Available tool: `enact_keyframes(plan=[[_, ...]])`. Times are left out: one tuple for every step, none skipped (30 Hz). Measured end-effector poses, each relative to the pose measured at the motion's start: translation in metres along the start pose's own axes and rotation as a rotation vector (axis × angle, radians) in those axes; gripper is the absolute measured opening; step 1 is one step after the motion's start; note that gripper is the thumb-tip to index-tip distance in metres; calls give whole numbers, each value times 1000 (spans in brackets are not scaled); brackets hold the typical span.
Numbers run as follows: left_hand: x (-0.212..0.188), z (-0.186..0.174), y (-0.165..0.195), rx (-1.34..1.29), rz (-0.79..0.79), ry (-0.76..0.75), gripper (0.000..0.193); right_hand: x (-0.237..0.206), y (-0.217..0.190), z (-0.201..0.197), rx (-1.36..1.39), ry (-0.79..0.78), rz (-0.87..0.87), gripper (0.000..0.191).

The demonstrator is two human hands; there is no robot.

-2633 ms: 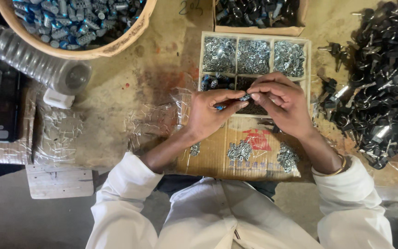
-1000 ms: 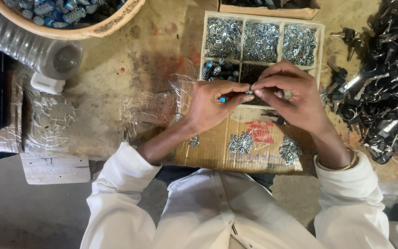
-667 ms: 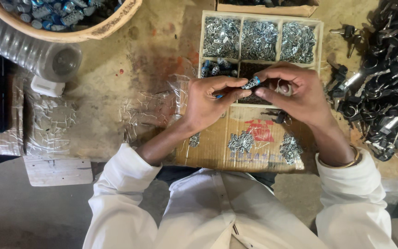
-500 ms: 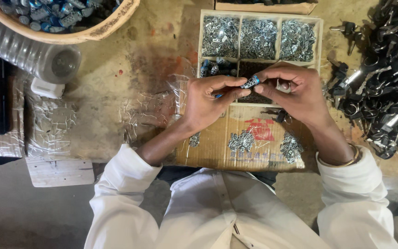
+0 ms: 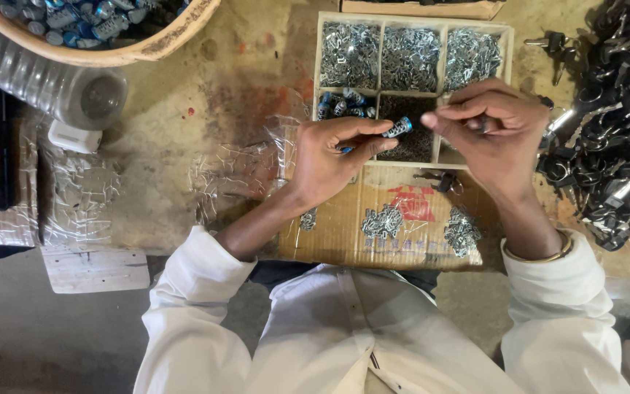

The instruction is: The person assembles lock cylinders by hand, inserting small metal pins into blue-and-silver cylindrical bodies and placing the completed units into a compartmentalized tray. The person repeatedly picks up pins and cylinders, aligns them, and inserts the pins one by one.

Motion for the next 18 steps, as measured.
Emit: enact_keyframes(plan=[[0,0,-1,-15,-16,-11,21,-2,4,5,123,-7,78,22],[0,1,0,10,7,-4,21,-4,7,10,248,-16,157,25],[1,0,0,34,29,3,21,-6,9,16,299,-73,214,26],[1,0,0,57,51,9,21,-9,9,20,349,-129,270,26],[0,1,0,59,37,3,20,-11,8,25,399,-187,327,28],[0,1,0,60,24,-1,20,-13,7,25,371,-201,362,27],[-1,0,-1,63,11,-5,20,-14,5,26,344,-216,397,26],[-1,1,-1,46,9,-8,21,-14,4,27,316,-231,432,26],[-1,1,-1,28,7,-11,21,-13,0,27,329,-242,424,25],[0,2,-1,11,7,-13,22,-13,-2,28,342,-253,414,24],[1,1,-2,9,8,-21,23,-12,-4,30,354,-265,405,24],[1,1,-2,8,9,-29,23,-12,-5,30,366,-260,428,24],[1,0,-2,6,8,-38,24,-13,-4,31,377,-256,452,24],[0,0,-2,10,7,-37,23,-13,-4,32,388,-252,476,24],[1,-1,-2,14,9,-37,23,-13,-3,33,394,-251,472,24],[0,-1,-2,18,9,-37,22,-13,-2,33,400,-250,469,24],[0,-1,-2,15,16,-37,22,-14,-1,33,406,-250,468,23],[1,0,-1,13,25,-37,21,-14,0,33,400,-248,463,23]])
Point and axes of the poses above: each hand's wrist, its own x-axis towards the middle knuckle, its own z-axis out of the palm, y = z × x, the point moved 3 cm from there along x, towards the middle knuckle, and after that the axes turned 14 degrees about y, right-handed, at the moved point
